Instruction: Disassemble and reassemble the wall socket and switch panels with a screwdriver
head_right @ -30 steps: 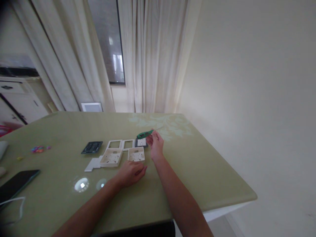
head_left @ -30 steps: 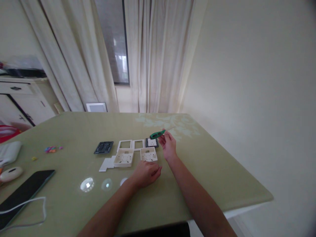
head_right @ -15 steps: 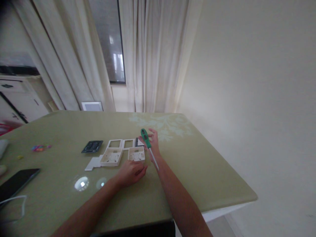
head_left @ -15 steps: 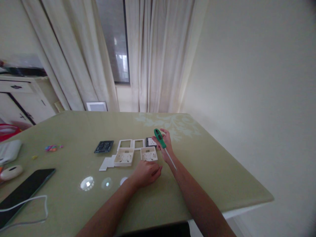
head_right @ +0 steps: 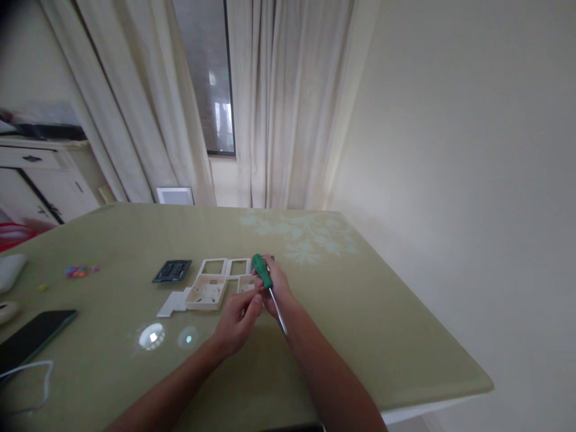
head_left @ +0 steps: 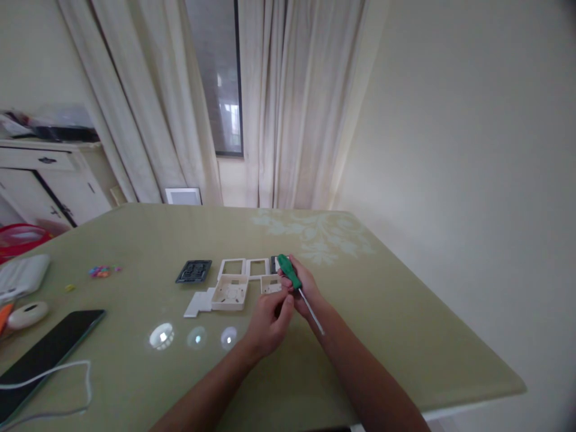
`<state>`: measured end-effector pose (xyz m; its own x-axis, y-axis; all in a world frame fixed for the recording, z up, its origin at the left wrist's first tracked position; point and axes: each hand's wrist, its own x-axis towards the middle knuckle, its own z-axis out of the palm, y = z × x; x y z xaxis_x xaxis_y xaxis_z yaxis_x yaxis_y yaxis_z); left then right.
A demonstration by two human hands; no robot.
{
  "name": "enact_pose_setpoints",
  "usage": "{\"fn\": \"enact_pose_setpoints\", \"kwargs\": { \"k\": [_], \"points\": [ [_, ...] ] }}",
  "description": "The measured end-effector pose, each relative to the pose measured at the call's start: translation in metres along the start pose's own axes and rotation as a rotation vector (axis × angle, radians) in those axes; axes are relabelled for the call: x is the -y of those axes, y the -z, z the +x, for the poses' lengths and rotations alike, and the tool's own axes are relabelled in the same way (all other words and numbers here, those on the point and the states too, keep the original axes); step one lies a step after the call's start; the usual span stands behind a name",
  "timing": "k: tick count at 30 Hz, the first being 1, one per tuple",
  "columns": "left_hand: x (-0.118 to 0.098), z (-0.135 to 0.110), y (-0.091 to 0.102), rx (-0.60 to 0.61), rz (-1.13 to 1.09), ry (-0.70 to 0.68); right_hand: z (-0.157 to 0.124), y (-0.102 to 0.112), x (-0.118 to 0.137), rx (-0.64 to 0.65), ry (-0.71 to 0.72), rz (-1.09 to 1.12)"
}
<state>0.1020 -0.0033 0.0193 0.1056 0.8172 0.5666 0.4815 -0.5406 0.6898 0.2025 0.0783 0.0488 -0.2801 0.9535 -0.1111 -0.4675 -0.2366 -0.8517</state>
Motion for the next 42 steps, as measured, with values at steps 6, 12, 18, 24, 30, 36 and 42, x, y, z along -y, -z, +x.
{"fn": "enact_pose_setpoints", "kwargs": {
  "k": [6,12,18,24,30,36,42],
  "points": [
    [0.006,0.030,0.047,0.017,0.055,0.099,-0.001,0.007,0.008,-0.005,-0.130,0.045],
    [0.075,0.050,0.132,-0.070,0.275,0.218,0.001,0.013,-0.001,-0.115,-0.100,0.029],
    [0.123,0.015,0.156,0.100,0.390,0.212,-0.010,0.004,-0.007,-0.104,-0.081,-0.048],
    [0.118,0.002,0.147,0.275,0.490,0.145,-0.019,-0.001,-0.011,-0.105,-0.153,-0.218],
    [0.118,0.002,0.143,0.295,0.541,0.094,-0.028,-0.009,-0.009,0.038,-0.263,-0.228],
    [0.098,0.001,0.128,0.236,0.603,-0.070,-0.034,-0.014,0.006,0.090,-0.235,-0.073],
    [0.059,-0.002,0.081,0.360,0.586,-0.317,-0.025,0.009,0.049,-0.138,0.082,0.072]
  ]
}}
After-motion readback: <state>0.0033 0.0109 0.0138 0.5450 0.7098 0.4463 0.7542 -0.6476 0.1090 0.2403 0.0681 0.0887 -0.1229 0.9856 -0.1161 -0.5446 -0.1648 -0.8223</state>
